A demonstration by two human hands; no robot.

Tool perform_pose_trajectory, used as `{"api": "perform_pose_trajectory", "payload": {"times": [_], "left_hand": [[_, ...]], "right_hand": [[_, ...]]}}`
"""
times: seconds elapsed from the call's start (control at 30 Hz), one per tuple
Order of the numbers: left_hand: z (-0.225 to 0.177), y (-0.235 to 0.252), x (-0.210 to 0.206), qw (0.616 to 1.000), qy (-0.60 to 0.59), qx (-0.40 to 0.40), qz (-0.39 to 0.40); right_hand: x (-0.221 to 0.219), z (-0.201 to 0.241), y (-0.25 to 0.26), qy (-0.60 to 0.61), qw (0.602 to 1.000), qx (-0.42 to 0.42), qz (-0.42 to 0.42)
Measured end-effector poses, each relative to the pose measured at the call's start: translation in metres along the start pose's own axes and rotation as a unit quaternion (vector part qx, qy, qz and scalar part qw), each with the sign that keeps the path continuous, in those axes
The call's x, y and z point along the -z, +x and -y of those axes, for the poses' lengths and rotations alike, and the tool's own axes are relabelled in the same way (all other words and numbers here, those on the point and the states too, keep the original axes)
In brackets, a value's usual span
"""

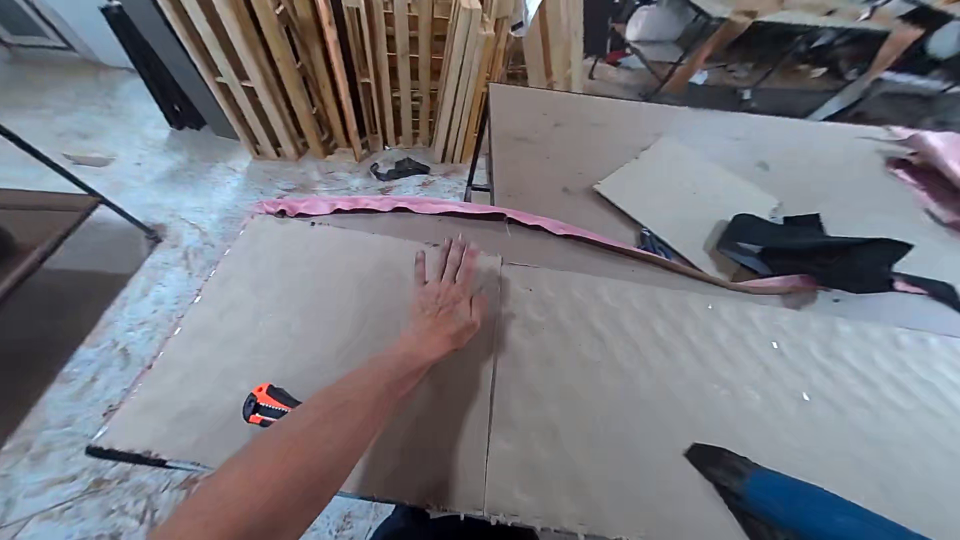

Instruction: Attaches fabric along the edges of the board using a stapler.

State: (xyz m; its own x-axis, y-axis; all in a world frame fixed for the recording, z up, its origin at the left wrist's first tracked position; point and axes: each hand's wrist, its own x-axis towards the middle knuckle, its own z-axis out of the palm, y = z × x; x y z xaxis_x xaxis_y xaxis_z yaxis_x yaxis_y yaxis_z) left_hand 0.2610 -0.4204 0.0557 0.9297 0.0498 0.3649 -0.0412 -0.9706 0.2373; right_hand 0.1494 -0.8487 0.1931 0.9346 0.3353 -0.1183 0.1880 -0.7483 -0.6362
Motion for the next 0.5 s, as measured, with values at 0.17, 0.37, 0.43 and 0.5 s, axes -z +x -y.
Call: {"api": "perform_pose_trajectory", "payload": {"times": [0.17,0.37,0.43,0.5], "left_hand": [[-0.025,-0.002,-0.033,0.998,-0.055,-0.028,-0.034],[-0.026,-0.021,-0.030,0.994,-0.050,0.017,0.092],[-0.029,-0.052,-0.019,0.977,-0.068,0.068,0.188],[-0.029,-0.084,-0.021,0.969,-0.078,0.087,0.218]], "right_hand": [[-0.009,0.058,0.044,-0.029,0.999,0.034,0.020],[-0.014,0.039,0.061,-0.125,0.990,0.061,-0.033],[-0.011,0.048,0.092,-0.140,0.989,0.052,-0.016],[-0.010,0.077,0.132,-0.144,0.987,0.063,0.017]]}}
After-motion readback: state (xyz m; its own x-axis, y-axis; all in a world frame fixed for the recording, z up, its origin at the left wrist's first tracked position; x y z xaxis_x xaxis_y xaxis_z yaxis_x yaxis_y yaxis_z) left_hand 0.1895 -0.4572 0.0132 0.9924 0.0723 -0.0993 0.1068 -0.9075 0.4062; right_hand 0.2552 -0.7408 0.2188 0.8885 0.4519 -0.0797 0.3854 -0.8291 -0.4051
